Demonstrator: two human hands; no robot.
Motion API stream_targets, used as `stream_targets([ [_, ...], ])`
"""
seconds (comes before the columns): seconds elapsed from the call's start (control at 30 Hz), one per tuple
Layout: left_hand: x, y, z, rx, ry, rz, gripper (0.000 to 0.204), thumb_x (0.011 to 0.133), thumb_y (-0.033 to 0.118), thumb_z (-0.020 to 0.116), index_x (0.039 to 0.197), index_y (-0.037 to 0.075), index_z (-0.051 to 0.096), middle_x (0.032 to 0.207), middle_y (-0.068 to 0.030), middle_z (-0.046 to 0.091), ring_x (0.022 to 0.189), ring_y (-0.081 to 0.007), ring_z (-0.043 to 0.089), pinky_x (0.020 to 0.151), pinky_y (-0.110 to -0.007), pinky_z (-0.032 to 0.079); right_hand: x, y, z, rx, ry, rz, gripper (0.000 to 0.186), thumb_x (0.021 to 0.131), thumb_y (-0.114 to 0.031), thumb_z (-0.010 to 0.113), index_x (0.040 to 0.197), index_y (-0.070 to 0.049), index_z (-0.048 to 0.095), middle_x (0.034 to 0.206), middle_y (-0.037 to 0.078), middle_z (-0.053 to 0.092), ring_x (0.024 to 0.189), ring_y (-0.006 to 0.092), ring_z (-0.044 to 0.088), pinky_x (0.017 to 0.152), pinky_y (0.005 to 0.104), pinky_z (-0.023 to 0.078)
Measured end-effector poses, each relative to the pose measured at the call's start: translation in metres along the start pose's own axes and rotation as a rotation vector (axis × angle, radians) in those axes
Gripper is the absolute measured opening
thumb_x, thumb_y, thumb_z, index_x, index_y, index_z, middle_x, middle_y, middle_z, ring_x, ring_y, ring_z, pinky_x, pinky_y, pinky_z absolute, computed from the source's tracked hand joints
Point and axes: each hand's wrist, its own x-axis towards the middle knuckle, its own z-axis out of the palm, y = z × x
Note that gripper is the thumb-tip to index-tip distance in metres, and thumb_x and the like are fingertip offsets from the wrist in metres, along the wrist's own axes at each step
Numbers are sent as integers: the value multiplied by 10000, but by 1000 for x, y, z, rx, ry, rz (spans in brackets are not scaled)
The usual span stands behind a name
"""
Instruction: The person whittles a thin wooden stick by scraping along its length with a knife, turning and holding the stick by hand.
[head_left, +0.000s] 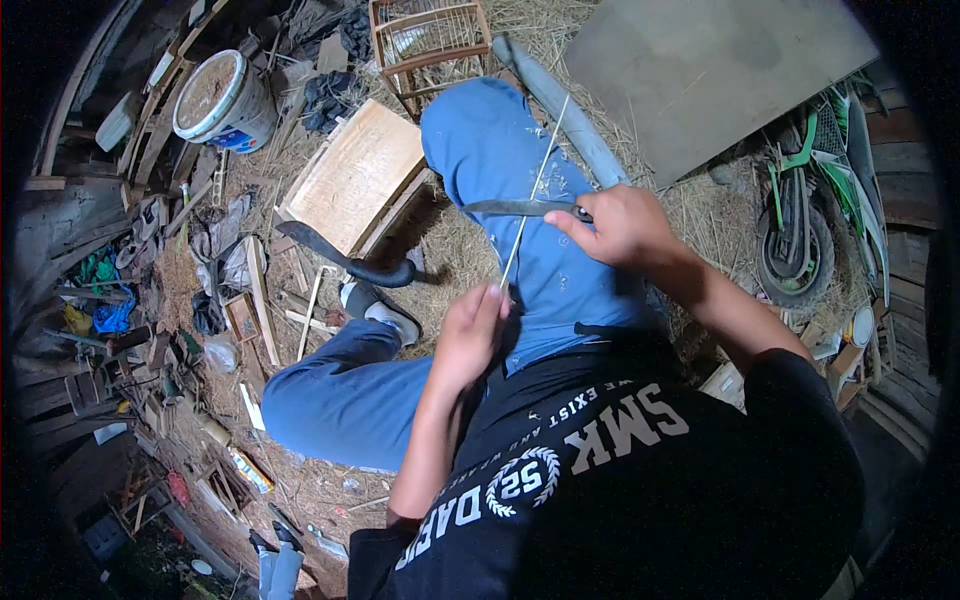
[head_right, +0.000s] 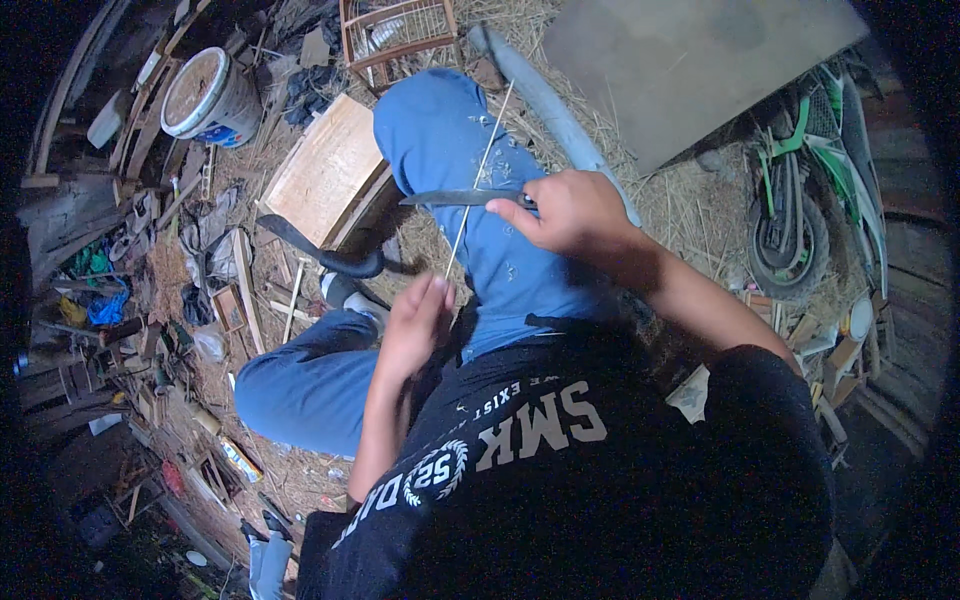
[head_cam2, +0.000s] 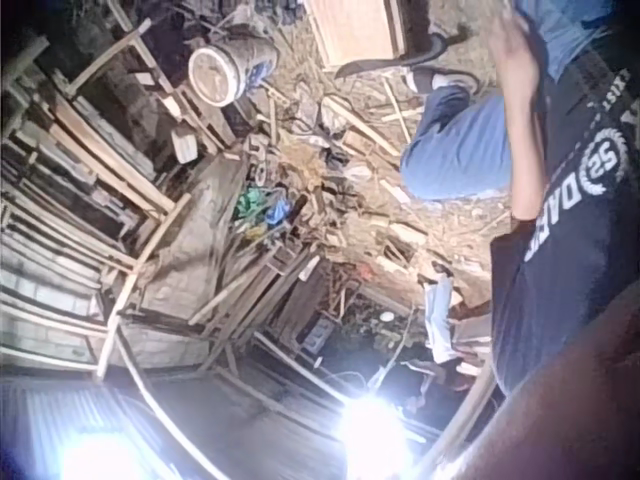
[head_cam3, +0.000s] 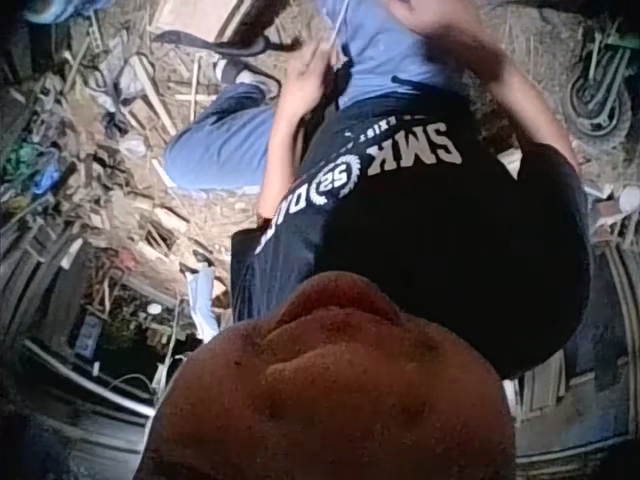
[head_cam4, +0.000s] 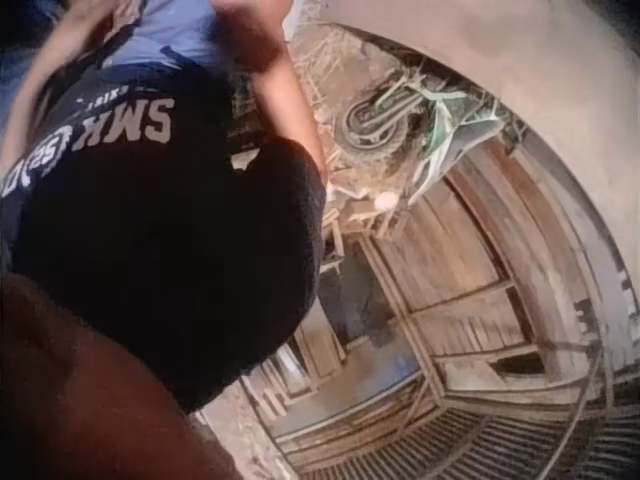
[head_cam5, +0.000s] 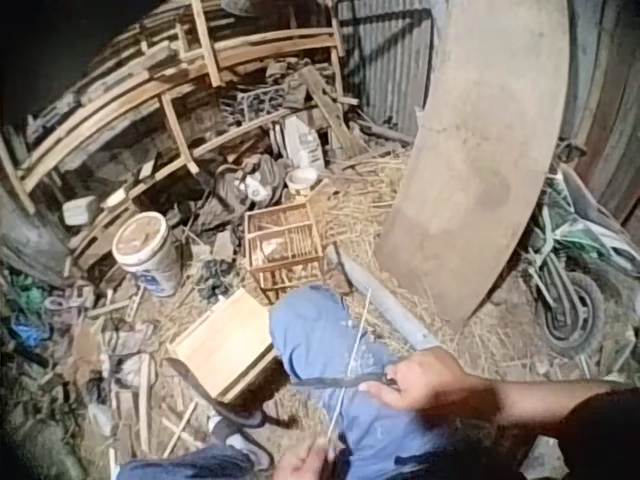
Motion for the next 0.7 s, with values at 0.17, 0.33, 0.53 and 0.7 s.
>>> stream_targets([
  [0.17,-46,-15,-19,-96,-39,-258,348,1147,253,464,877,62,571,718,45,477,695,-67,435,651,-252,371,-1,4,-6,60,-3,40,651,991,-601,609,697,-27,697,621,230,630,657,463,672,621,525,532],
  [0.33,14,6,9,115,56,114,325,1127,209,487,870,24,559,718,-24,497,710,-124,485,685,-304,430,6,-5,-9,-8,-84,-15,699,990,-652,561,705,-32,717,682,237,679,685,456,690,664,548,543],
  [0.53,10,8,7,154,98,174,321,1127,198,480,870,18,548,738,-43,498,733,-132,496,708,-315,443,5,-7,-5,-7,-74,1,677,996,-626,575,709,-30,718,666,237,667,682,457,687,652,536,544],
  [0.7,-54,-21,-13,228,131,144,313,1132,200,476,887,19,545,748,-43,502,736,-134,496,717,-307,445,3,-6,-5,29,-46,50,662,996,-605,598,707,-21,712,636,234,643,668,457,679,631,528,534],
])
